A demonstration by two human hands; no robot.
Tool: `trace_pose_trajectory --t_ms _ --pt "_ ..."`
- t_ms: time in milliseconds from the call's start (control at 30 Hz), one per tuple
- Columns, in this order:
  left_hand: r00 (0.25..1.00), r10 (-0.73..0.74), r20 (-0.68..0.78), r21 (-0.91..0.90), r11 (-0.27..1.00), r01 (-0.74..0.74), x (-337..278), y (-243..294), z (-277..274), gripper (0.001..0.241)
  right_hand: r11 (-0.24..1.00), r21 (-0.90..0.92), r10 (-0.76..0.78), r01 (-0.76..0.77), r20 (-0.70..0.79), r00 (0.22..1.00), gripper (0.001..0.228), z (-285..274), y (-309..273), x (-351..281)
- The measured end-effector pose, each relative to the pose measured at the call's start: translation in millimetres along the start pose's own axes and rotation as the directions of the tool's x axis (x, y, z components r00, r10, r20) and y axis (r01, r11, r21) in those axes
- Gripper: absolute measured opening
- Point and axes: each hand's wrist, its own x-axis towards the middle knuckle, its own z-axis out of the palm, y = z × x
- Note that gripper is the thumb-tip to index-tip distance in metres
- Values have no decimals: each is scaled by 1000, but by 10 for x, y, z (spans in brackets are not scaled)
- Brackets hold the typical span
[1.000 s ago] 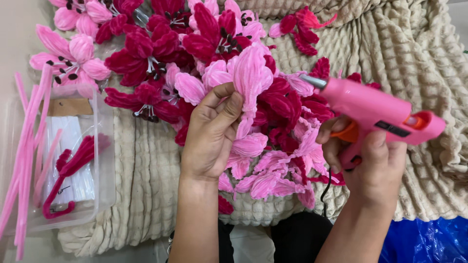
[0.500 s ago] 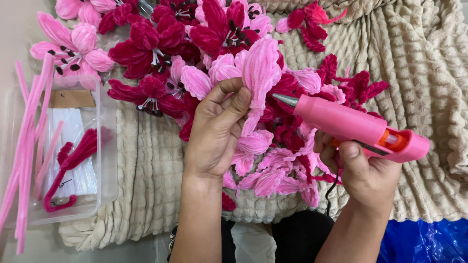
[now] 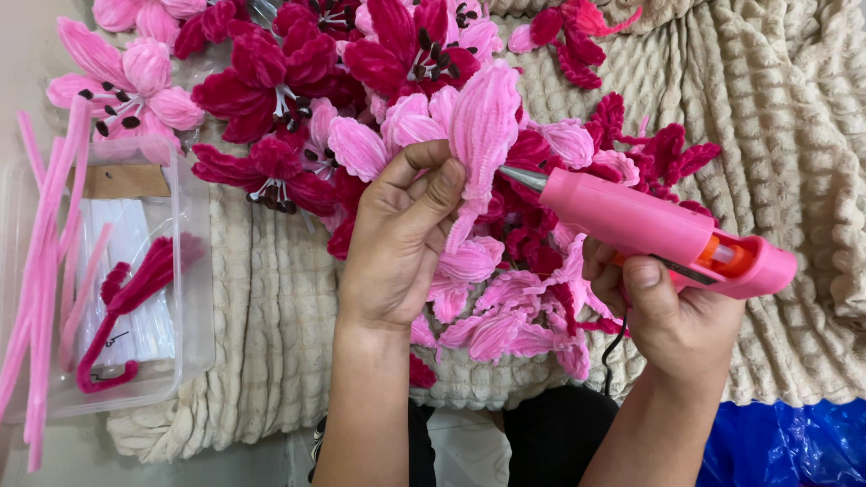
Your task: The person assembles artificial flowers by applying hot glue to pink petals and pressing them together to form a floral shape.
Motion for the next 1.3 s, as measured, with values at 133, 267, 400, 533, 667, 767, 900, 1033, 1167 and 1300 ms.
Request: trace_pose_trajectory --t_ms 133,267,400,533,667,767,900,1033,1167,1300 --pt "1000 -3 -2 -4 1000 3 1 1 -1 26 997 -40 -60 62 60 996 42 17 -33 34" --pt "1000 -6 -21 11 1000 6 -6 18 5 27 993 -72 -88 94 82 993 36 6 3 17" --pt "1000 -5 -25 16 1000 5 -11 28 5 27 998 -46 -34 36 36 999 36 -28 39 -21" --pt "1000 -8 -19 -1 1000 7 -12 42 1 28 997 -53 -45 47 40 998 37 -44 40 -30" --pt "1000 -4 -24 5 1000 4 -17 61 3 28 986 -146 -63 76 89 994 34 -49 -12 -19" --pt "1000 -1 -20 -1 1000 1 -17 60 -2 28 985 -148 -67 84 117 991 33 -65 -33 -11" --pt "1000 13 -5 -6 1000 -13 -16 60 -3 25 981 -175 -59 88 166 984 33 -54 -86 10" --pt "1000 14 -2 -10 1000 -14 -13 63 -9 25 983 -170 -43 65 134 990 32 -42 -104 -14" --pt "1000 9 -11 -10 1000 -9 -15 66 -10 26 970 -238 -28 58 127 992 32 -63 -92 -41" --pt "1000 12 -5 -7 1000 -12 -16 68 -3 26 958 -271 -60 93 125 990 30 -54 -106 -43"
